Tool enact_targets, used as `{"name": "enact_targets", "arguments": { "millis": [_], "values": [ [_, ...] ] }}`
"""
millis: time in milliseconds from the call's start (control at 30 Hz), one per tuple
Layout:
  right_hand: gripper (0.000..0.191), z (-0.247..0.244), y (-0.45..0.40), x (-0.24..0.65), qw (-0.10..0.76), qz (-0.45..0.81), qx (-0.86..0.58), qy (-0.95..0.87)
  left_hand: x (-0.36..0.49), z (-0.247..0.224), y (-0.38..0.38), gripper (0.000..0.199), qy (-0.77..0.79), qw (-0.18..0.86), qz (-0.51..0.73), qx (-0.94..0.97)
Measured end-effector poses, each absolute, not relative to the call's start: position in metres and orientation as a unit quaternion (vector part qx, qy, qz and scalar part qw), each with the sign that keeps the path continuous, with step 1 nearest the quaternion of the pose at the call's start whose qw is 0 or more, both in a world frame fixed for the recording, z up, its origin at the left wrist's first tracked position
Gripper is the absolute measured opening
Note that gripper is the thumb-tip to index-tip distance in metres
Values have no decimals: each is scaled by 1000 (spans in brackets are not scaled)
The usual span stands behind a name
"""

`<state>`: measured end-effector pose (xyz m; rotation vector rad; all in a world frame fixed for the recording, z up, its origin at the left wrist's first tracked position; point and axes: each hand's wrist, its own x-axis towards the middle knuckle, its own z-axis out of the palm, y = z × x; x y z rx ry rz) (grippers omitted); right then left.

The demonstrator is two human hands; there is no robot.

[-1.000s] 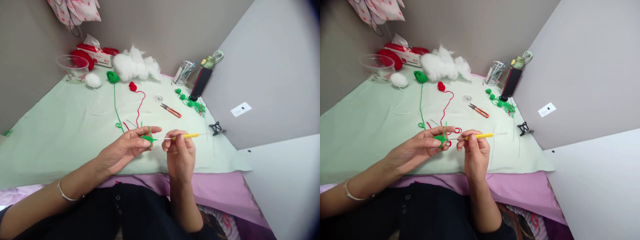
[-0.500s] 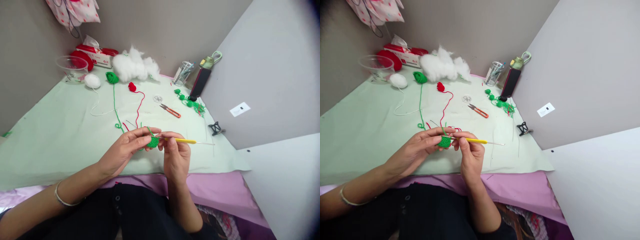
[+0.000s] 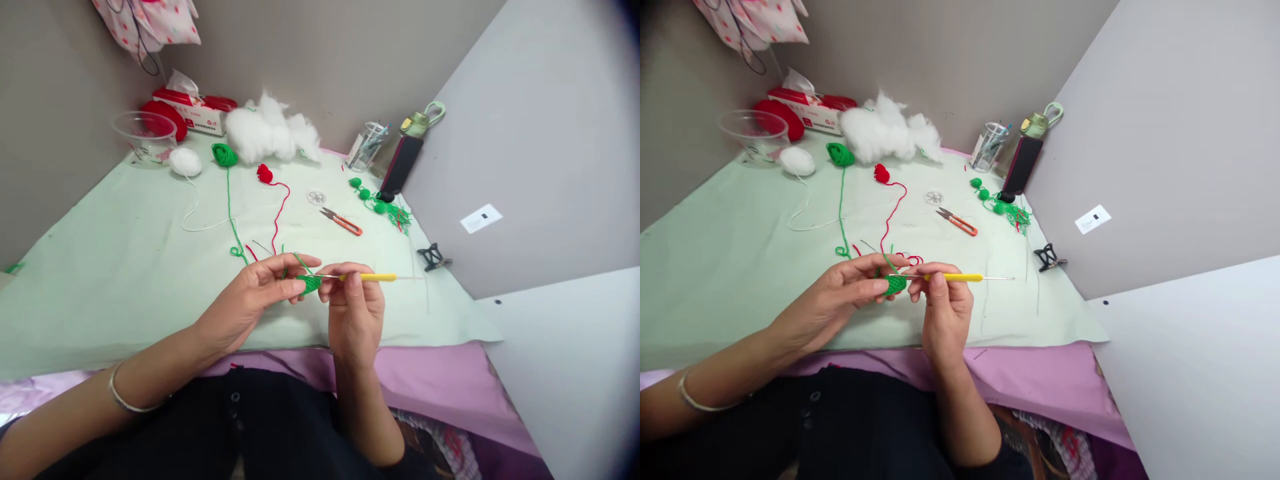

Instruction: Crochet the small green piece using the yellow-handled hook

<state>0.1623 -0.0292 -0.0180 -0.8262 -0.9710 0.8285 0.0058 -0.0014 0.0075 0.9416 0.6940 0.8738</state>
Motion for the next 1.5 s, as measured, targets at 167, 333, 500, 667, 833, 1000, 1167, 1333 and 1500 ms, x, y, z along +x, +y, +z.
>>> {"name": "enact_targets", "arguments": {
  "millis": [167,333,500,667,833,1000,1167,1333,1500],
  "values": [
    [22,-17,-34,165,717,367,-365,-466,2,6,-3,27,328,719,409,457],
    [24,-16,-43,165,686,223,-398,-567,1,6,-5,24,334,668,434,504],
    [32,-30,-43,165,594,-11,-401,-697,7,6,-10,32,363,645,459,491],
    [33,-33,-42,166,593,-78,-410,-688,11,11,-6,43,308,812,374,325],
    [22,-17,-39,164,693,179,-408,-567,9,10,-1,39,305,793,407,336],
    [20,-18,-37,161,673,190,-400,-592,8,10,-4,34,302,756,409,413],
    [21,-16,-42,165,678,162,-421,-581,3,9,-2,34,336,723,418,436],
    [19,-14,-39,169,715,274,-375,-522,2,8,0,31,334,718,423,439],
    [17,-16,-34,165,689,227,-379,-576,7,9,-3,34,303,734,411,448]
  ]
}}
